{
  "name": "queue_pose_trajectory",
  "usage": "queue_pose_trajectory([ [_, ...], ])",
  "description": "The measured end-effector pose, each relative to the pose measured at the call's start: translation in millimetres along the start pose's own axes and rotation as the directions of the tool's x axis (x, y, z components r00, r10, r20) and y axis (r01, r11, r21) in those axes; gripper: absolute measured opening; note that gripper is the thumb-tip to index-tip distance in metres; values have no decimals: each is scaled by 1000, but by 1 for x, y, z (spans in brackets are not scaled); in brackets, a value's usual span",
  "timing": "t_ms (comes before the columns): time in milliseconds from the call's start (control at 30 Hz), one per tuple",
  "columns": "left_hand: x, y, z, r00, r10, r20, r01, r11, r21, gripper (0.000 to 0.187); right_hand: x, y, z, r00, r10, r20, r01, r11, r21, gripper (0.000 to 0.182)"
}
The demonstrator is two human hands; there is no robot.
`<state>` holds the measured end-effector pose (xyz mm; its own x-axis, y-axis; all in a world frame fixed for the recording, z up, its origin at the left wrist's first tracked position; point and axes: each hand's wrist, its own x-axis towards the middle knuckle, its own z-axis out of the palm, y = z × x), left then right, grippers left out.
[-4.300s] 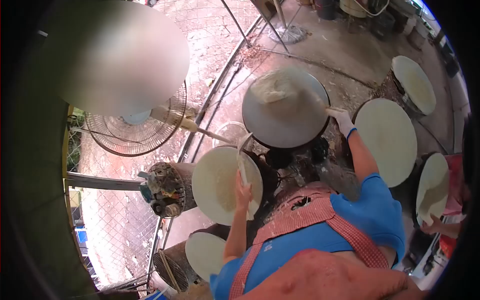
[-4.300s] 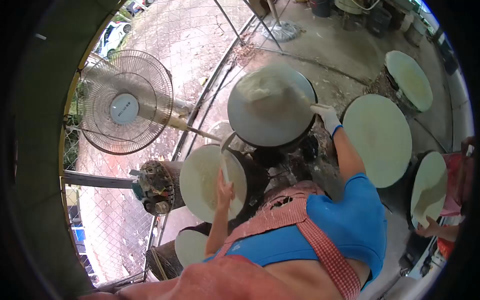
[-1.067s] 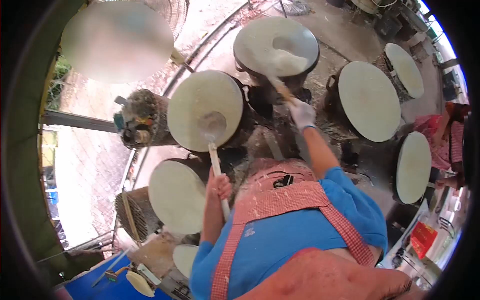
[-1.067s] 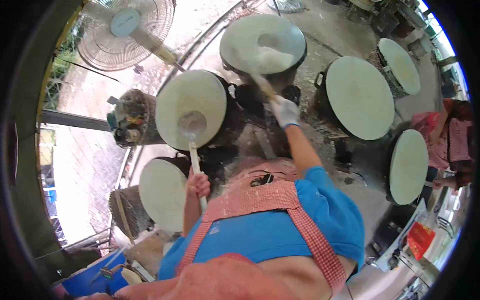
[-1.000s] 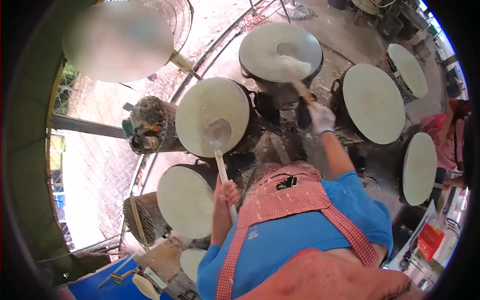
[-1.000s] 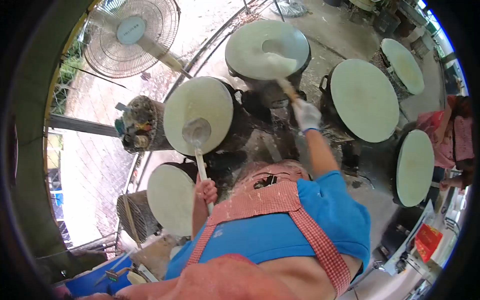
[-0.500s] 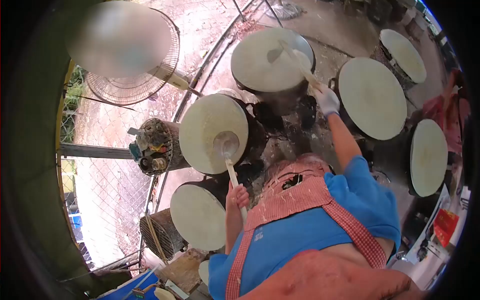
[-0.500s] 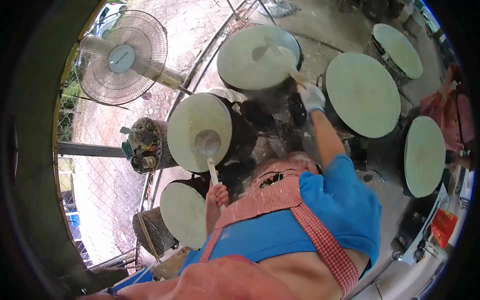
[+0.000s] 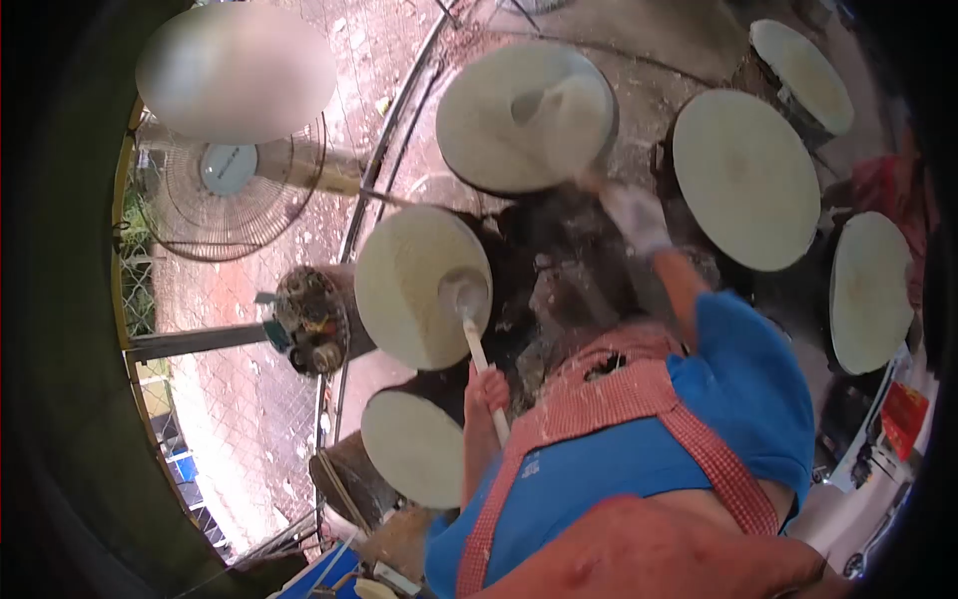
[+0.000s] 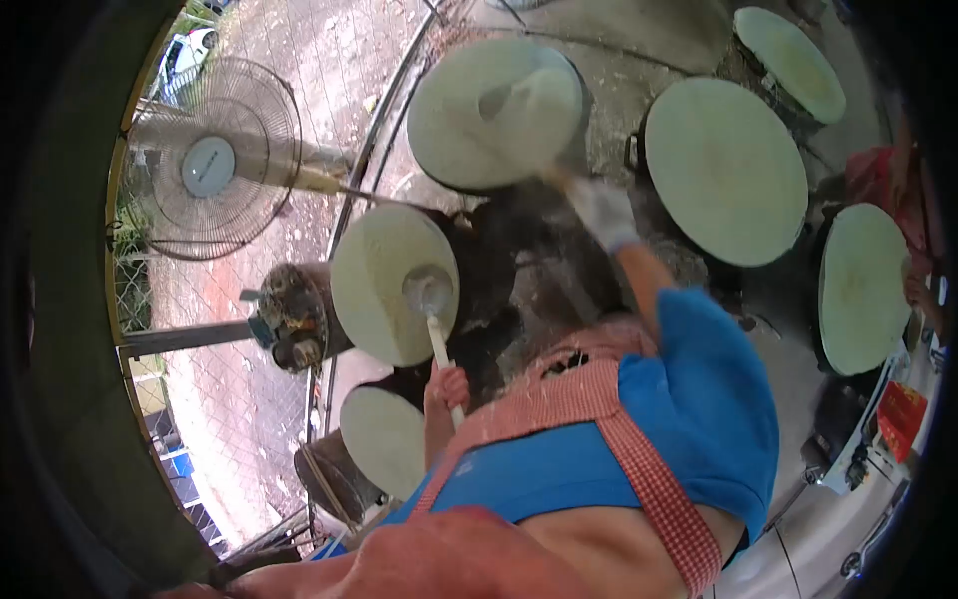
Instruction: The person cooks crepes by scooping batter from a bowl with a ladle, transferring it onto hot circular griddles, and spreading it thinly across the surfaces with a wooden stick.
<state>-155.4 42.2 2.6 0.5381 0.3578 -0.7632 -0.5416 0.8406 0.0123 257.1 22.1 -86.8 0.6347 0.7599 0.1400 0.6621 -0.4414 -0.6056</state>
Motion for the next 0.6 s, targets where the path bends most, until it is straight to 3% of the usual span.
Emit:
queue_pose_trajectory([
  [33, 2, 3, -8, 1000, -13, 12, 13, 1000, 24, 42, -36, 4, -4, 999, 25, 36, -21, 995, -102, 31],
  [67, 1, 6, -16, 1000, -12, 14, 11, 998, 68, 41, -57, 15, -8, 990, 139, 5, -138, 988, -62, 31],
  [100, 3, 6, -18, 1000, -16, 17, 15, 998, 59, 39, -50, 15, -22, 941, 328, 83, -331, 943, 37, 28],
  [133, 6, 6, -20, 1000, -21, 20, 20, 999, 50, 37, -19, 25, -15, 948, 311, 60, -314, 948, 50, 28],
  [200, 7, 5, -7, 1000, -27, 12, 26, 999, 35, 37, 57, 33, -5, 964, 160, -213, -116, 972, 205, 32],
  [233, 8, 5, -7, 997, -44, 60, 43, 999, 12, 37, 103, 25, -12, 962, 261, -76, -243, 951, 194, 36],
  [267, 10, 0, -8, 992, -63, 105, 65, 998, -19, 36, 151, 29, -3, 978, 193, -82, -176, 967, 186, 38],
  [333, -2, 1, -5, 998, -65, 26, 66, 997, -49, 37, 189, 24, -15, 990, 134, 36, -139, 966, 216, 35],
  [400, -7, 0, -10, 999, 42, -4, -41, 989, 146, 36, 157, 21, -14, 986, 166, 12, -165, 961, 224, 34],
  [433, -7, -3, -15, 998, 42, 47, -46, 996, 79, 35, 142, 23, -19, 982, 189, -11, -182, 961, 210, 33],
  [467, -8, 1, -21, 999, 31, 35, -34, 997, 73, 35, 116, 27, 9, 991, 134, -30, -113, 921, 373, 32],
  [533, 13, 13, -29, 992, -6, -123, 25, 988, 150, 34, 91, 18, 26, 994, 89, -56, -48, 860, 508, 31],
  [567, 13, 15, -25, 995, -82, -56, 81, 997, -11, 10, 80, -8, 15, 995, 76, 64, -97, 879, 467, 26],
  [600, 12, 16, -21, 988, -156, 11, 156, 974, -163, 18, 67, -26, 1, 980, 68, 186, -143, 892, 428, 22],
])
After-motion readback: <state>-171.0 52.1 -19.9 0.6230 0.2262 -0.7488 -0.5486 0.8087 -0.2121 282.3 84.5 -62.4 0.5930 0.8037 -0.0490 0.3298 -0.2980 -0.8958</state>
